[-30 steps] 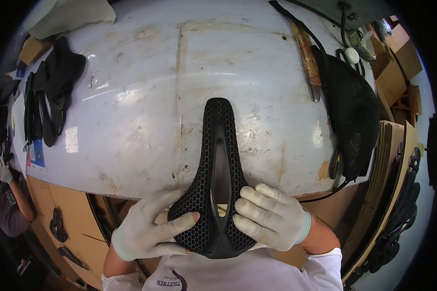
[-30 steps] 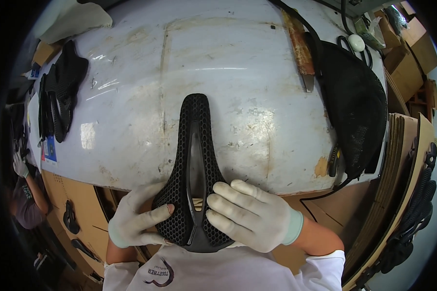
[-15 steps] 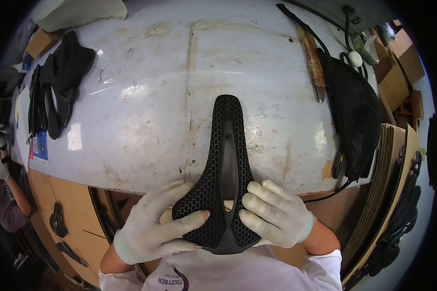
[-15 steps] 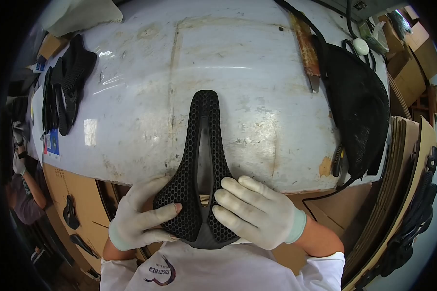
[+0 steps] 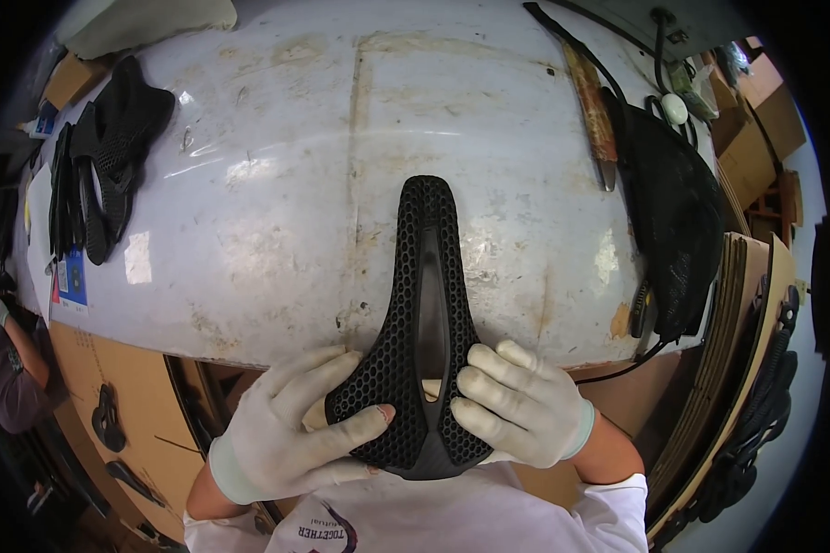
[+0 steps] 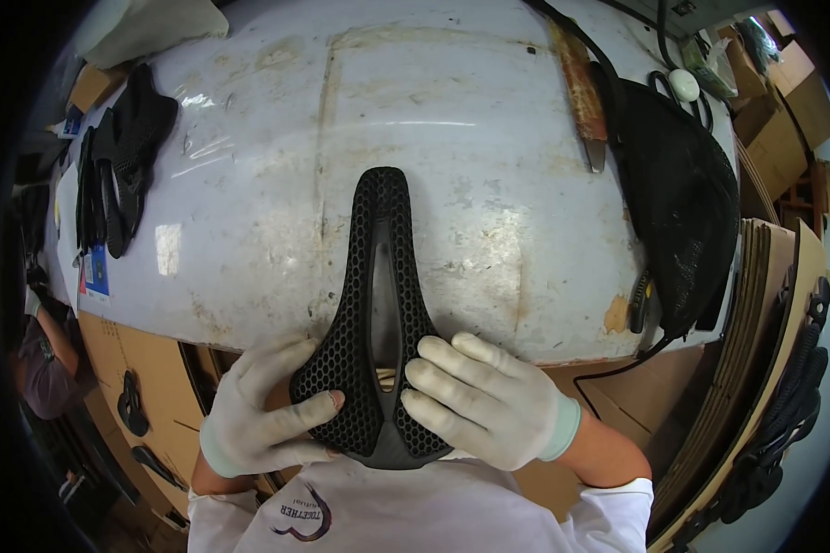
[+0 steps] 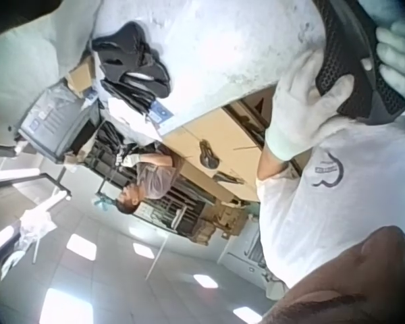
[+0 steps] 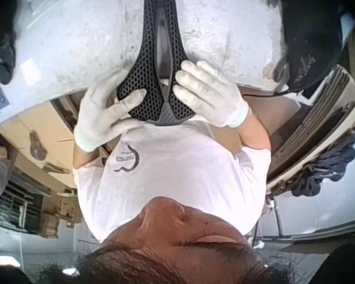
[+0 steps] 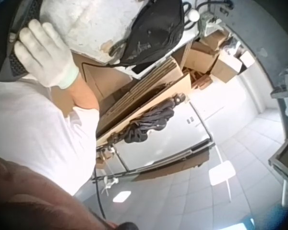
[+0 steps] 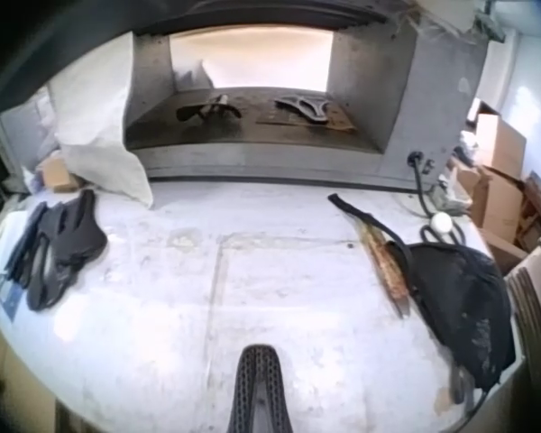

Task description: Assembling bicycle saddle components at a workbench.

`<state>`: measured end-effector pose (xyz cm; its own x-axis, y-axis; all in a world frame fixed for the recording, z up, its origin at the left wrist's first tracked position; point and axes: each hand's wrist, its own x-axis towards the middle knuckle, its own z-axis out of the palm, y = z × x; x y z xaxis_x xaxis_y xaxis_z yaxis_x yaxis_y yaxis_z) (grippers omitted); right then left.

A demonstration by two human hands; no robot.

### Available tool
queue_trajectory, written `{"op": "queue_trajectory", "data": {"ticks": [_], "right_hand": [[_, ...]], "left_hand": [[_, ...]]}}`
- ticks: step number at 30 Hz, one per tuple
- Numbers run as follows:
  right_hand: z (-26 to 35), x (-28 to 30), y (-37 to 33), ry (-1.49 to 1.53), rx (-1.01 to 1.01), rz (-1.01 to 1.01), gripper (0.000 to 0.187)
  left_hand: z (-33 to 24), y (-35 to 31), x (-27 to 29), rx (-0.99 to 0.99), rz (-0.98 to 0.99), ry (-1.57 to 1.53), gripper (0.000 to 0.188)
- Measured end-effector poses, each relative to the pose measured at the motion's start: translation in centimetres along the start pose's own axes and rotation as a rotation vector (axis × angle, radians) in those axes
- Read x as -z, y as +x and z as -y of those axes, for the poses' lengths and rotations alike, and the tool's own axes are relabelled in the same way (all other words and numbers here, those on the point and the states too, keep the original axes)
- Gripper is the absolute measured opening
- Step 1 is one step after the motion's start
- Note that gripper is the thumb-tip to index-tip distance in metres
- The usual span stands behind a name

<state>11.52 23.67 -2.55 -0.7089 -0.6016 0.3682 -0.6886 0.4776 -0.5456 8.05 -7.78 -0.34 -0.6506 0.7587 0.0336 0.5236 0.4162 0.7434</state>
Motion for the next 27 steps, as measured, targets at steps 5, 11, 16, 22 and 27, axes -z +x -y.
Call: {"op": "queue_trajectory", "data": {"ticks": [5,11,16,22,27], "right_hand": [[0.0,0.1,-0.2,0.013,-0.014,0.031,0.031],[-0.2,-0.3,-0.8,0.038,-0.007,0.003,0.032],[-0.5,-0.5,-1.2,0.011,0.042,0.010,0.034],[-0.7,-1.0,-1.5,0.052,0.028,0.004,0.035],[-0.8,-0.9,-1.7,0.055,0.039,-0.016,0.035]], "left_hand": [[0.3,-0.3,-1.5,0.017,0.017,-0.151,0.071],[0.5,-0.3,-3.6,-0.029,-0.066,-0.134,0.055],[0.5,0.0,-3.5,-0.124,0.018,0.138,0.024],[0.1,0.1,-4.5,-0.106,-0.126,0.109,0.028],[0.2,0.3,-3.9,-0.149,-0.027,0.243,0.033]]}}
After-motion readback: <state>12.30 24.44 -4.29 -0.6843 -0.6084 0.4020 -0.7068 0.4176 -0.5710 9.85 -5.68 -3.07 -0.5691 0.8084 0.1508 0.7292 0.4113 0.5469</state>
